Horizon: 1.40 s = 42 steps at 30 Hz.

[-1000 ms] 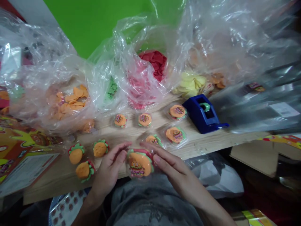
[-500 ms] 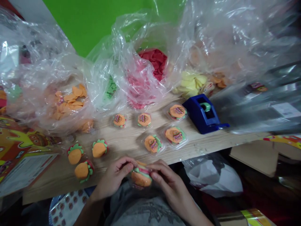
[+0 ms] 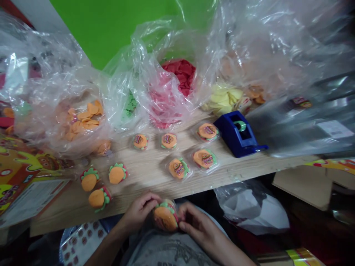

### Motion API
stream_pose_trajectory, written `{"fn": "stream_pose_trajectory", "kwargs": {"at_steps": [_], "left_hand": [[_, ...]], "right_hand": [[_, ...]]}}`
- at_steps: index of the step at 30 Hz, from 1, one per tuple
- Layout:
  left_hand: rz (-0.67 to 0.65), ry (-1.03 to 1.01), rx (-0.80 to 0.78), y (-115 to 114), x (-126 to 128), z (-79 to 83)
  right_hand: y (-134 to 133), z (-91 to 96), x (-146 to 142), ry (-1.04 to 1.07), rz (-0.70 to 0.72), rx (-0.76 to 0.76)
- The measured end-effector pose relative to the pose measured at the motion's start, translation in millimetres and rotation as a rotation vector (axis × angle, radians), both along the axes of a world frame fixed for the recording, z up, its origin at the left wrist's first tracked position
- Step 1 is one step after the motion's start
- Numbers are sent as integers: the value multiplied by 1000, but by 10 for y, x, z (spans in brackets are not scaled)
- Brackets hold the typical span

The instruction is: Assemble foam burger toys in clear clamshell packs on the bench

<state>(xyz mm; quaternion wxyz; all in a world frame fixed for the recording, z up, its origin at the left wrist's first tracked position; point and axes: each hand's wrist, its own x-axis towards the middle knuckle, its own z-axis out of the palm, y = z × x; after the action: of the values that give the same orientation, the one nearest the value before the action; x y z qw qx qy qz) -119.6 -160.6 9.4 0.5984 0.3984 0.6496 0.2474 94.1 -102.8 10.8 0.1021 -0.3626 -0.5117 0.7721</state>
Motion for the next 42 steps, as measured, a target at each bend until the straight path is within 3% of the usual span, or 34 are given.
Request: {"fn": "stream_pose_trajectory", "kwargs": {"at_steps": [3,7,9,17,20,24,26,29,31,33,35,38,42], "left_hand": [[-60,36,55,100,-11,98],[-286,81,120,322,-54,318],[-338,82,105,388,-54,367],[47,-25,34,127,79,127],[33,-6,57,138,90,167],[-157,8,117,295,140,284],[-162,22,133,302,194,276],[-48,72,192,158,282,165],[98,65,209,17,325,72],[303,11,150,-99,351,7],[418,-65,35,-158,364,-13],[377,-81,-46,-141,356,23],[269,25,36,-3,257,109]], "right_hand": [[30,3,-23,7,11,-14],[101,29,-97,57,-20,-59],[122,33,-122,67,-33,-85],[10,30,-62,-38,-182,-133],[44,54,-86,-54,-141,-96],[141,83,-162,-42,-96,31],[155,78,-183,-32,-113,10],[113,43,-179,-13,-159,-60],[67,10,-162,-2,-219,-90],[27,-21,-137,5,-288,-126],[-1,-46,-110,14,-331,-185],[-21,-76,-87,24,-360,-224],[-1,-73,-121,-16,-369,-151]]}}
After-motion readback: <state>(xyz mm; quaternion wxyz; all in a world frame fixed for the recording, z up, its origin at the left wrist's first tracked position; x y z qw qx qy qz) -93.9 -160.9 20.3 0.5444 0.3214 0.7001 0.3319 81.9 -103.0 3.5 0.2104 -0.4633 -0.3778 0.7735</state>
